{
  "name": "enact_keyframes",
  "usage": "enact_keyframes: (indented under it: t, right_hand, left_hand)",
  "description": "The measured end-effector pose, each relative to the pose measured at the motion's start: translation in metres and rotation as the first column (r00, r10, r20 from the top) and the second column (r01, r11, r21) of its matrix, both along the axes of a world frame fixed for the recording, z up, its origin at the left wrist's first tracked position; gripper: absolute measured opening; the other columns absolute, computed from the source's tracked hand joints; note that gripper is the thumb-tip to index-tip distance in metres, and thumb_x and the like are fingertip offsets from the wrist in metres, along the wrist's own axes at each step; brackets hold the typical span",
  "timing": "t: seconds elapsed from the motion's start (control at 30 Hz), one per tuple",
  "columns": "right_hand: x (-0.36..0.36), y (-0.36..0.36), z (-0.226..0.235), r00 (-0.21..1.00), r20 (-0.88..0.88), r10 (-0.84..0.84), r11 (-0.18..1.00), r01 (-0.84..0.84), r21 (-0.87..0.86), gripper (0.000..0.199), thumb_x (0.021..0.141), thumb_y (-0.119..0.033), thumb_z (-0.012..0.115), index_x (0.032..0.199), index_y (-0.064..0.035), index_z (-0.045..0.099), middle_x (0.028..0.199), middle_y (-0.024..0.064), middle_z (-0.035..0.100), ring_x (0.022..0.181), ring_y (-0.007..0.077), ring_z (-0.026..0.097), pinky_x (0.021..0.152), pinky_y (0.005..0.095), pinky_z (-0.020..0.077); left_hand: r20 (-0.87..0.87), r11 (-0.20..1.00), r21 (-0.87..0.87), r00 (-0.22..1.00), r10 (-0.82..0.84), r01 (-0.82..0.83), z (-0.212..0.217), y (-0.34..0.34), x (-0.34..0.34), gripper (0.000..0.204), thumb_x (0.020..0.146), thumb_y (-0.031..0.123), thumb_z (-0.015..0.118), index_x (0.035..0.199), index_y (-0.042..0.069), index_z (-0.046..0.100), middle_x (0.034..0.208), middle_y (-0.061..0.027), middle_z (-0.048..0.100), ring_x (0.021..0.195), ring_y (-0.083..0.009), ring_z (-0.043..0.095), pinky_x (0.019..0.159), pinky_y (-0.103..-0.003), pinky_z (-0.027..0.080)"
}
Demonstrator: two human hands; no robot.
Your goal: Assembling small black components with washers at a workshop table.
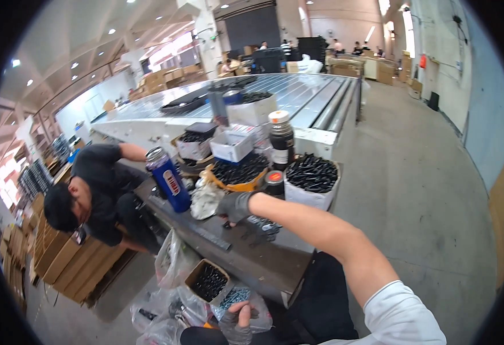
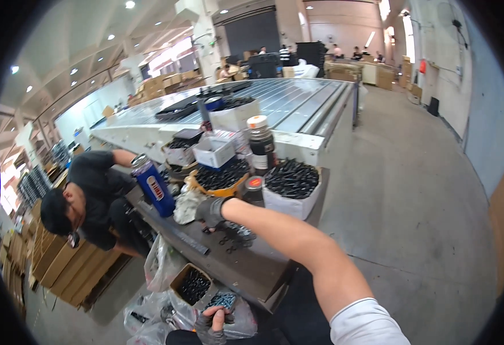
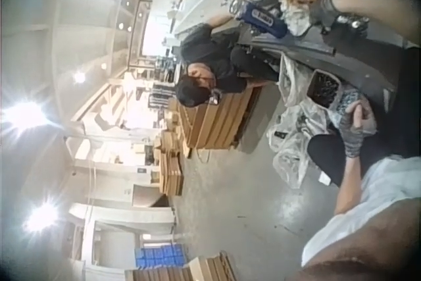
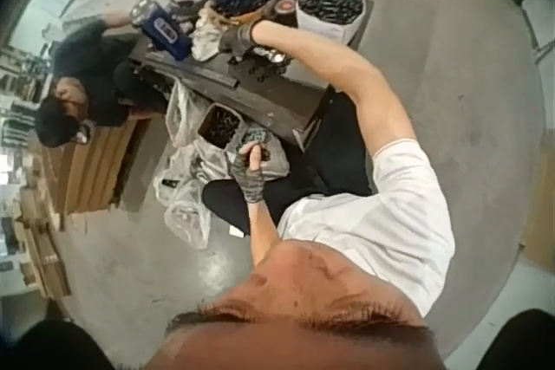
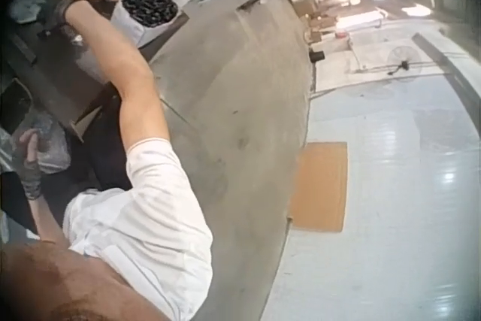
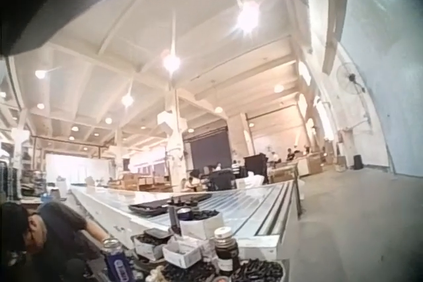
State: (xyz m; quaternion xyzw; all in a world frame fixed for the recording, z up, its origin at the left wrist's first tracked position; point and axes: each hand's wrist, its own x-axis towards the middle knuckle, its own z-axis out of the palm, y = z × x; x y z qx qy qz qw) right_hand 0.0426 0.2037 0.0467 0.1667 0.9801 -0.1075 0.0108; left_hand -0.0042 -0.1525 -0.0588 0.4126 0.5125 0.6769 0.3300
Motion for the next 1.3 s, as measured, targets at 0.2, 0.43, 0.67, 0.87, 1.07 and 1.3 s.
enact_keyframes:
  t: [0.2,0.43,0.67,0.87,1.07,1.3]
  right_hand:
    - [0.01,-0.001,0.005,0.997,0.036,-0.063,0.998,0.062,0.005,0.036,0.065,-0.021,0.081,0.096,-0.0073,0.072,0.093,0.013,0.072,0.09,0.032,0.067,0.078,0.0419,0.0516]
    - [0.058,-0.082,0.057,0.942,-0.335,-0.008,0.988,-0.045,-0.149,0.02,0.078,-0.018,0.068,0.092,-0.0033,0.066,0.082,0.0156,0.068,0.082,0.0359,0.067,0.072,0.0431,0.0517]
    - [0.115,-0.2,0.029,0.916,-0.372,0.152,0.979,-0.192,-0.074,0.014,0.081,-0.014,0.063,0.09,-0.0032,0.061,0.084,0.0146,0.064,0.079,0.0356,0.064,0.066,0.0432,0.0503]
    - [0.147,-0.211,0.009,0.962,-0.271,-0.037,0.943,-0.056,-0.328,0.02,0.087,-0.017,0.062,0.101,-0.0032,0.061,0.089,0.0178,0.063,0.083,0.0376,0.064,0.072,0.0438,0.0501]
    - [0.153,-0.216,0.016,0.937,-0.186,-0.296,0.809,0.142,-0.57,0.022,0.097,-0.022,0.057,0.111,-0.0049,0.06,0.089,0.0134,0.067,0.082,0.0265,0.068,0.074,0.0366,0.0517]
    - [0.164,-0.178,0.012,0.791,-0.531,-0.304,0.946,0.182,-0.27,0.022,0.093,-0.019,0.06,0.11,-0.0055,0.061,0.088,0.0152,0.065,0.085,0.0307,0.066,0.075,0.0389,0.0514]
  left_hand:
    - [0.017,0.995,-0.073,0.998,-0.064,0.065,0.008,0.004,-0.002,0.015,0.096,0.015,0.064,0.099,0.002,0.07,0.085,-0.0042,0.068,0.072,-0.0116,0.059,0.067,-0.028,0.048]
    - [-0.046,0.974,0.198,0.992,0.12,-0.108,0.028,0.028,-0.001,0.043,0.09,0.01,0.064,0.131,0.0,0.053,0.113,-0.0115,0.063,0.092,-0.017,0.062,0.087,-0.03,0.048]
    - [-0.346,0.965,0.257,0.927,0.143,-0.053,0.051,0.042,0.025,0.036,0.087,-0.003,0.065,0.122,-0.001,0.059,0.106,-0.0125,0.063,0.089,-0.0208,0.064,0.083,-0.032,0.05]
    - [-0.394,0.94,0.337,0.9,0.187,-0.048,0.018,0.036,0.043,0.022,0.087,-0.002,0.068,0.108,0.002,0.064,0.099,-0.013,0.067,0.089,-0.0242,0.065,0.079,-0.034,0.052]
    - [-0.178,0.975,0.223,0.983,0.053,-0.012,0.024,0.043,0.052,0.017,0.089,0.002,0.067,0.105,-0.002,0.065,0.099,-0.0111,0.066,0.091,-0.0188,0.062,0.083,-0.031,0.049]
    - [0.086,0.995,0.093,0.996,0.037,-0.045,0.048,0.066,0.046,0.016,0.089,0.001,0.067,0.105,0.0,0.064,0.093,-0.0048,0.065,0.083,-0.0119,0.059,0.076,-0.027,0.048]
